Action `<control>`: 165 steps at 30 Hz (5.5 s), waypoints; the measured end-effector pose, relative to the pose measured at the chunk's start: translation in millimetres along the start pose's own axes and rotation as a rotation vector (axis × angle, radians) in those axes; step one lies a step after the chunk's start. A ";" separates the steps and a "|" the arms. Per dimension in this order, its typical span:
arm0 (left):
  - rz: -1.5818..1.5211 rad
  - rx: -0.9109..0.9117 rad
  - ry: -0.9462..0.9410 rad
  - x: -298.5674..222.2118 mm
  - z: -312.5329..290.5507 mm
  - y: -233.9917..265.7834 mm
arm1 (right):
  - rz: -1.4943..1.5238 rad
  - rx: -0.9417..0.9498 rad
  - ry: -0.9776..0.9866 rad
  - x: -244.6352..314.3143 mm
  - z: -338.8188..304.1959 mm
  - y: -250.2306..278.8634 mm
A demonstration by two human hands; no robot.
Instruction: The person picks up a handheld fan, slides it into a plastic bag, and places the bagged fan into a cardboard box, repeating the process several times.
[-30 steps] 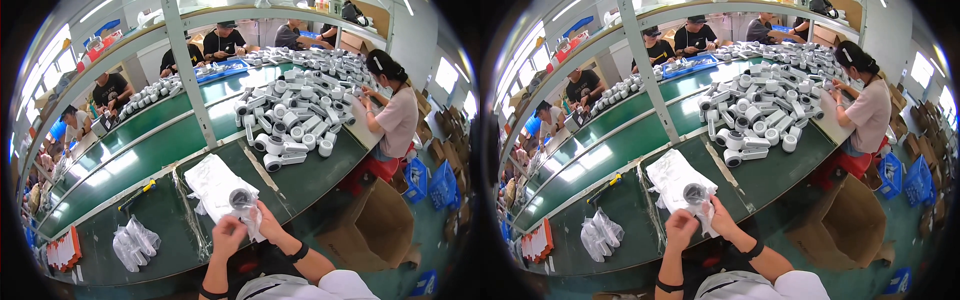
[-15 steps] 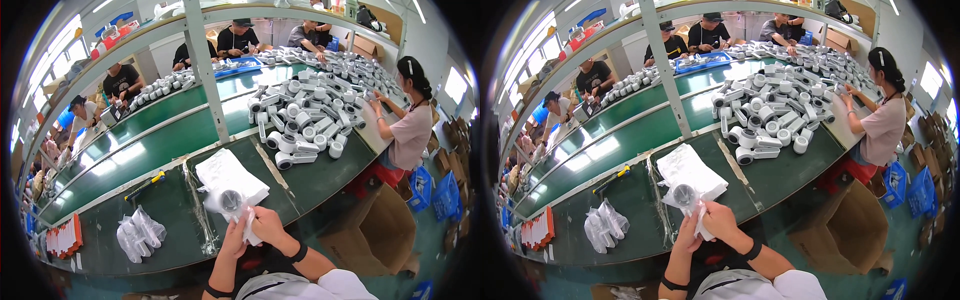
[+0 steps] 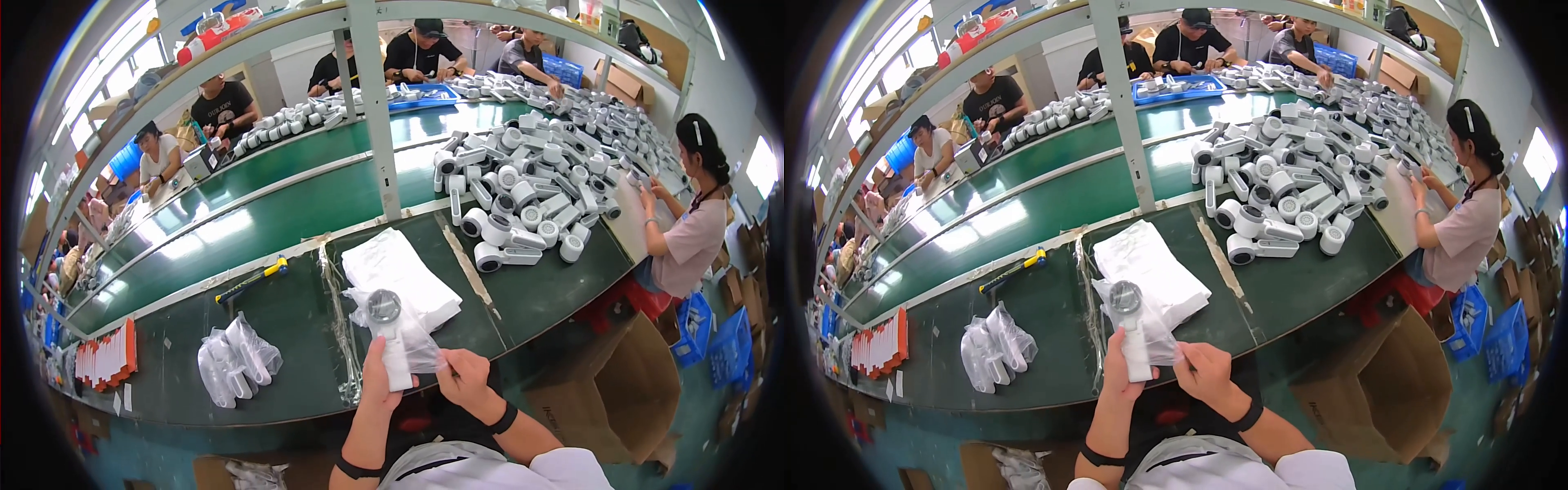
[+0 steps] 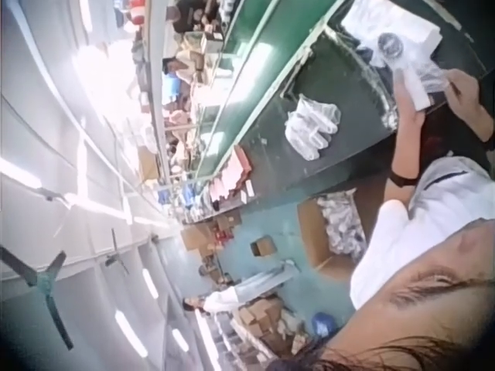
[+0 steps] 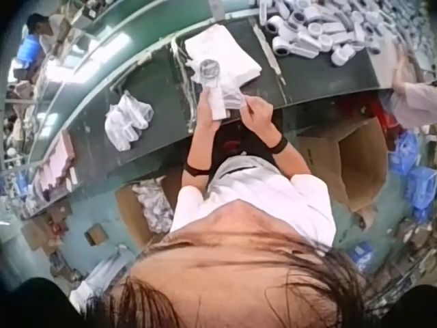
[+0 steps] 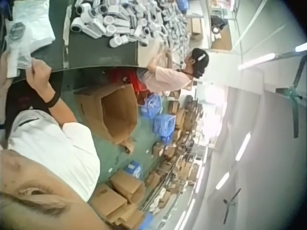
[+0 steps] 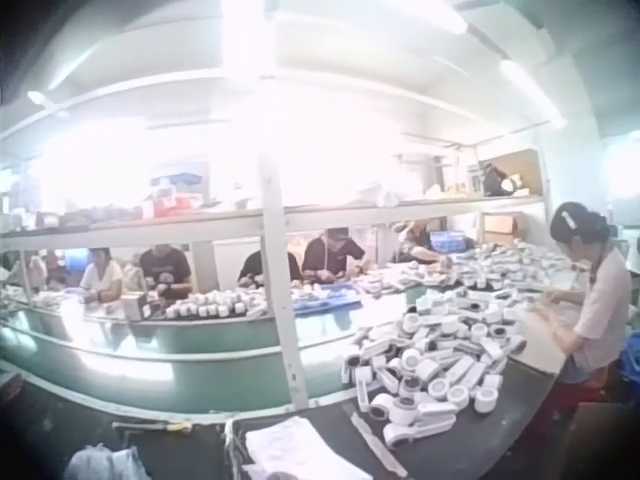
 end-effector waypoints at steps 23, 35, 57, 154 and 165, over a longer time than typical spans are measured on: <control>-0.013 -0.054 -0.300 -23.6 -23.2 -3.0 | 0.334 0.252 -0.731 -10.8 -26.1 -40.0; -0.150 0.019 -0.196 -28.9 -31.8 1.4 | 0.244 0.070 -0.308 24.0 2.5 -20.2; 0.771 -1.541 -1.048 -265.9 -245.5 332.0 | 0.341 0.379 -0.717 -72.3 -67.3 -60.3; 1.290 -0.001 -1.027 -70.3 17.6 -81.1 | 0.007 0.777 -0.648 -73.5 -0.3 9.7; 1.274 0.062 -0.824 -78.1 28.5 -68.6 | -0.122 1.088 -0.643 -92.0 32.2 -18.0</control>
Point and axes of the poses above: each hand's wrist, its own z-axis towards the middle knuckle, its own y-axis out of the back of the hand, x = y × z, the point moved 8 cm from there along z, towards the middle knuckle, and after that the axes turned 6 degrees about -x, right-handed, at the moved point
